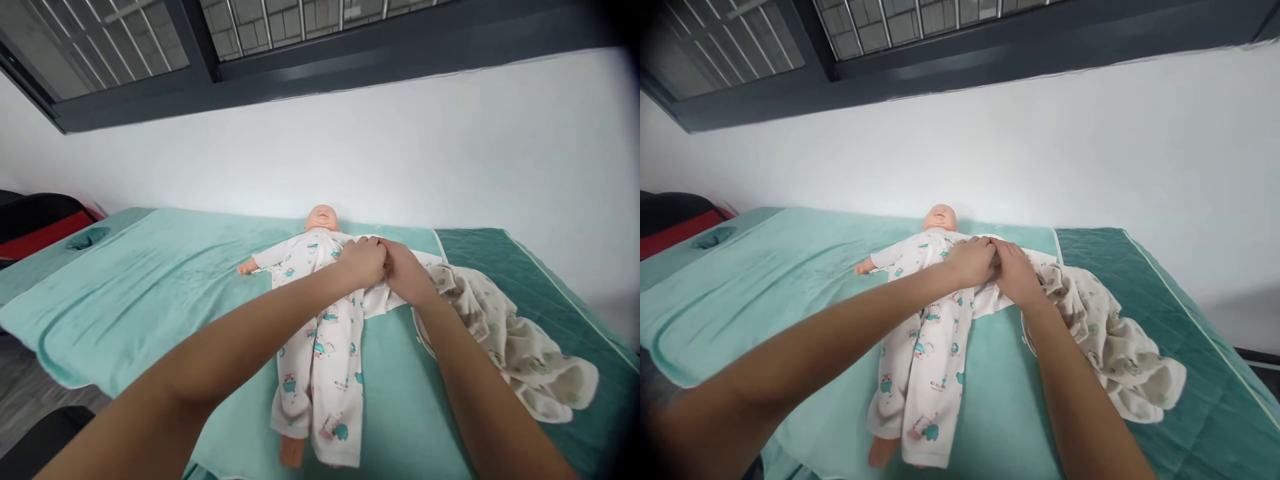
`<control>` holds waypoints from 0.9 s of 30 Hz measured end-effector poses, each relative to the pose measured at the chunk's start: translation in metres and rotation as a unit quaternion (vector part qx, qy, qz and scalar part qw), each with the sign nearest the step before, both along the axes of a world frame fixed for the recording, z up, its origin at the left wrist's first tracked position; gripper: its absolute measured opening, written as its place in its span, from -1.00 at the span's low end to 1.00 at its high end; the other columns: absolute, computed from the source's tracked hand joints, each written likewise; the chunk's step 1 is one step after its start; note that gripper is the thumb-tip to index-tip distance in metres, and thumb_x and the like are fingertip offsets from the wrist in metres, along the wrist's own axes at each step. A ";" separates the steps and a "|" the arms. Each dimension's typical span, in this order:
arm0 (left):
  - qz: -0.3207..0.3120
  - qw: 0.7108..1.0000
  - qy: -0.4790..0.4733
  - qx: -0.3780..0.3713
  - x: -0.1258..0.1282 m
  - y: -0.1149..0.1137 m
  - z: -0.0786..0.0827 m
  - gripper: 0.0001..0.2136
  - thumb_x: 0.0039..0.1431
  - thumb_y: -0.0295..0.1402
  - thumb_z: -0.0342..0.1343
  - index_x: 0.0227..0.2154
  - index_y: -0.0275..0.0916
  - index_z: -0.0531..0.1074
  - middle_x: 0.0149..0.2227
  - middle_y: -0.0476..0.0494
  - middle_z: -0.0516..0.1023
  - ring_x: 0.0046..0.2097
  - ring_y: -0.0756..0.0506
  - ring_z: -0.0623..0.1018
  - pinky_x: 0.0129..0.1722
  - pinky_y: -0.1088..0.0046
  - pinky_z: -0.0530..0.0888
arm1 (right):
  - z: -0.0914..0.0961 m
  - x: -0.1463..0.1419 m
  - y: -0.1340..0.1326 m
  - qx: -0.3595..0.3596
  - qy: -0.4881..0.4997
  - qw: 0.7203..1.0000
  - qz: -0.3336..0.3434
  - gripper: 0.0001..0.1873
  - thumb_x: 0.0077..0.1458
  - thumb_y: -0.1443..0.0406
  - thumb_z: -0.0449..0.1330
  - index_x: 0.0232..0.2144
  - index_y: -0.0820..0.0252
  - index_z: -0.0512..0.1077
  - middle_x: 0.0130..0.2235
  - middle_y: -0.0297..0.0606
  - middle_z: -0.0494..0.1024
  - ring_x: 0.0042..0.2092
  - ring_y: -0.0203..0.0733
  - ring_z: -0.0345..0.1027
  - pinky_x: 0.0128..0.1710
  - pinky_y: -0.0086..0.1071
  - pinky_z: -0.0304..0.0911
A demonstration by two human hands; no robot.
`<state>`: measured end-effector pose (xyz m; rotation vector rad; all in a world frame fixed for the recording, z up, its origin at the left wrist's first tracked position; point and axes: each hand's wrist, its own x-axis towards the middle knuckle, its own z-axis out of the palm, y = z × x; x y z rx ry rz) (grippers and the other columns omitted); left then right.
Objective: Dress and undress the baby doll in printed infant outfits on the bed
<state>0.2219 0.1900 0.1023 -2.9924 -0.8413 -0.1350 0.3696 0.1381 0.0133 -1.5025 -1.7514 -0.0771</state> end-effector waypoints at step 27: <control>0.132 0.780 -0.495 -0.359 -0.154 0.048 -0.064 -0.43 0.18 -0.13 0.16 0.23 -0.12 0.26 0.36 -0.13 0.15 0.38 -0.16 0.15 0.39 0.31 0.07 | 0.048 -0.108 0.057 -0.133 0.266 0.955 0.012 -0.43 0.05 -0.05 0.26 -0.01 0.13 0.34 0.13 -0.12 0.42 0.16 0.03 0.26 0.20 -0.09 0.10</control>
